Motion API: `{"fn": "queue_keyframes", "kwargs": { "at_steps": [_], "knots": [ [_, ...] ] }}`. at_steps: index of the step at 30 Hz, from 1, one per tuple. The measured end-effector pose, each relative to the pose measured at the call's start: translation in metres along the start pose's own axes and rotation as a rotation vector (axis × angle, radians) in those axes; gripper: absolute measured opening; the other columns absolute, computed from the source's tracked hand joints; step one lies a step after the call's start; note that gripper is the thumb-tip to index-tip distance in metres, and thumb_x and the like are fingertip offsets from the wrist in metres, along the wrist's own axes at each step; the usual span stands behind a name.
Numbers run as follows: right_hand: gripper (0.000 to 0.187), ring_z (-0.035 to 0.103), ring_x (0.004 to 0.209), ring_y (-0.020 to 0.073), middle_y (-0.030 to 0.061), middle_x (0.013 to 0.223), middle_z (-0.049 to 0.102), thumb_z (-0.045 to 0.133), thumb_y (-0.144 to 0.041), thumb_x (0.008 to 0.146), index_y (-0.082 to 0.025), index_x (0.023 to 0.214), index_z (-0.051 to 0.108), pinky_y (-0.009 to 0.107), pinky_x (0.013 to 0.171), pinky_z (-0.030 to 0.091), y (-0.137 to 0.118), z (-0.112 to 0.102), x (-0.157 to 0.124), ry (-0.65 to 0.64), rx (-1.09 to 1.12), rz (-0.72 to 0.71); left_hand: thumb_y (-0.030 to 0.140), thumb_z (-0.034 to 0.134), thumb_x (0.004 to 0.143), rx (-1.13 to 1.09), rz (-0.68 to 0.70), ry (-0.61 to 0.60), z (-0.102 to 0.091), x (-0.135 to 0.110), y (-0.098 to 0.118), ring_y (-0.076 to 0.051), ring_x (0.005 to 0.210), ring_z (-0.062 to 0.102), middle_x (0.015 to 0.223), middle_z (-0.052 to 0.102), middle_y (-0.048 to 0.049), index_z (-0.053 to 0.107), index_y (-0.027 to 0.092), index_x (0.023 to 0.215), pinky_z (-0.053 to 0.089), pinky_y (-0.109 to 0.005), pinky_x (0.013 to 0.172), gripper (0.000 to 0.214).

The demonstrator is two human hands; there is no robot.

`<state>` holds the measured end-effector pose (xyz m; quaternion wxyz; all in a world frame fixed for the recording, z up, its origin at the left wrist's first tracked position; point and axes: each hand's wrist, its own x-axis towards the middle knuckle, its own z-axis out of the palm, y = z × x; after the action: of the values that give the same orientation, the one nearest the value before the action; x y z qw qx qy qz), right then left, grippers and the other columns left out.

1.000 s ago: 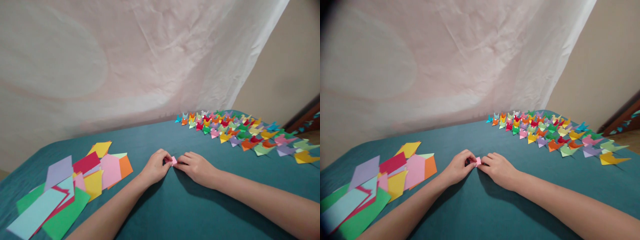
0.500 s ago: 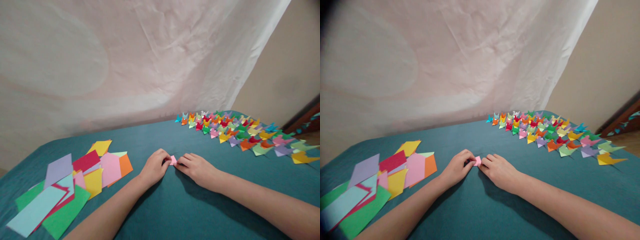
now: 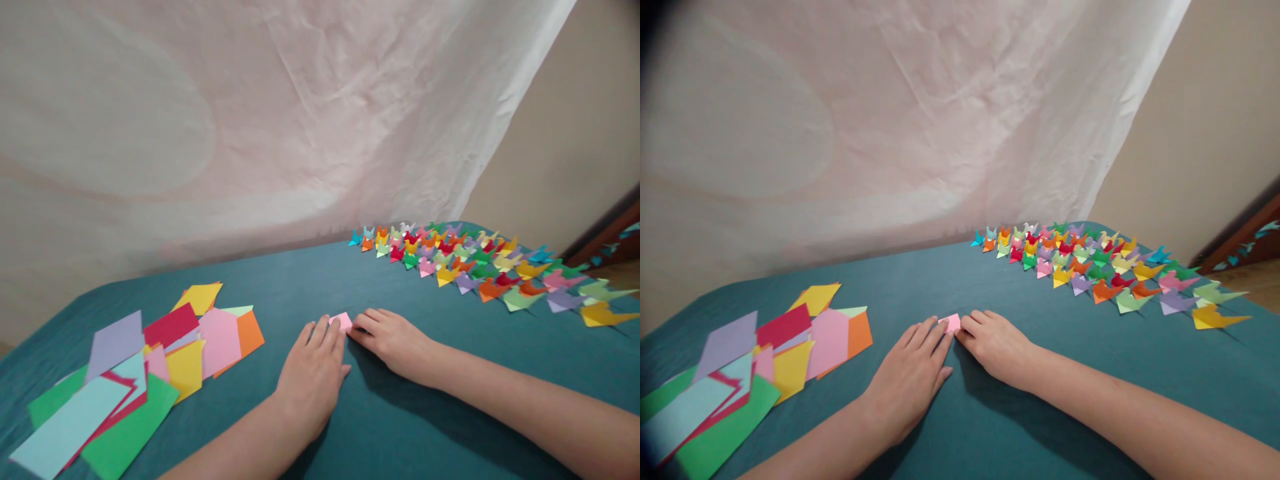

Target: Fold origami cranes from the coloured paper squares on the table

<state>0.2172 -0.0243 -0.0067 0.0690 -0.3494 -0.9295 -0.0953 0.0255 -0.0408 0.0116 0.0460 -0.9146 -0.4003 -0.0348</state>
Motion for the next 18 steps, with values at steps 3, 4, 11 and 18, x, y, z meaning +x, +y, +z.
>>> {"fn": "queue_keyframes", "kwargs": {
  "at_steps": [3, 4, 11, 18],
  "knots": [
    [0.022, 0.049, 0.084, 0.0209, 0.0096, 0.093, 0.057, 0.048, -0.018, 0.090, -0.013, 0.108, 0.059, 0.033, 0.070, 0.040, 0.000, -0.002, 0.000, 0.006, 0.005, 0.001, 0.037, 0.056, 0.083, 0.018, -0.021, 0.001, 0.001, -0.003, 0.002, -0.032, 0.126, 0.037, 0.132, 0.049, -0.0146, 0.052, 0.016, 0.122, 0.027, -0.048, 0.104, 0.045],
    [0.022, 0.049, 0.084, 0.0208, 0.0097, 0.093, 0.057, 0.048, -0.018, 0.090, -0.013, 0.108, 0.059, 0.033, 0.070, 0.040, 0.000, -0.003, 0.000, 0.005, 0.009, 0.000, 0.040, 0.056, 0.082, 0.030, -0.023, 0.002, 0.001, -0.003, 0.001, -0.032, 0.126, 0.038, 0.131, 0.050, -0.0140, 0.053, 0.017, 0.122, 0.027, -0.048, 0.104, 0.046],
    [0.023, 0.049, 0.086, 0.0214, 0.0094, 0.093, 0.057, 0.049, -0.017, 0.089, -0.013, 0.109, 0.059, 0.033, 0.072, 0.042, 0.000, -0.002, 0.000, 0.000, 0.025, 0.006, 0.046, 0.059, 0.080, 0.052, -0.037, -0.033, -0.006, 0.000, 0.001, -0.033, 0.126, 0.037, 0.129, 0.051, -0.0150, 0.054, 0.016, 0.122, 0.029, -0.048, 0.103, 0.051],
    [0.021, 0.050, 0.085, 0.0213, 0.0087, 0.094, 0.057, 0.051, -0.018, 0.088, -0.013, 0.108, 0.059, 0.033, 0.070, 0.042, 0.000, -0.003, 0.000, -0.014, 0.000, 0.000, 0.047, 0.053, 0.084, 0.079, -0.067, -0.069, -0.012, 0.000, 0.003, -0.031, 0.128, 0.034, 0.132, 0.048, -0.0127, 0.051, 0.018, 0.125, 0.030, -0.046, 0.103, 0.050]
  ]
}}
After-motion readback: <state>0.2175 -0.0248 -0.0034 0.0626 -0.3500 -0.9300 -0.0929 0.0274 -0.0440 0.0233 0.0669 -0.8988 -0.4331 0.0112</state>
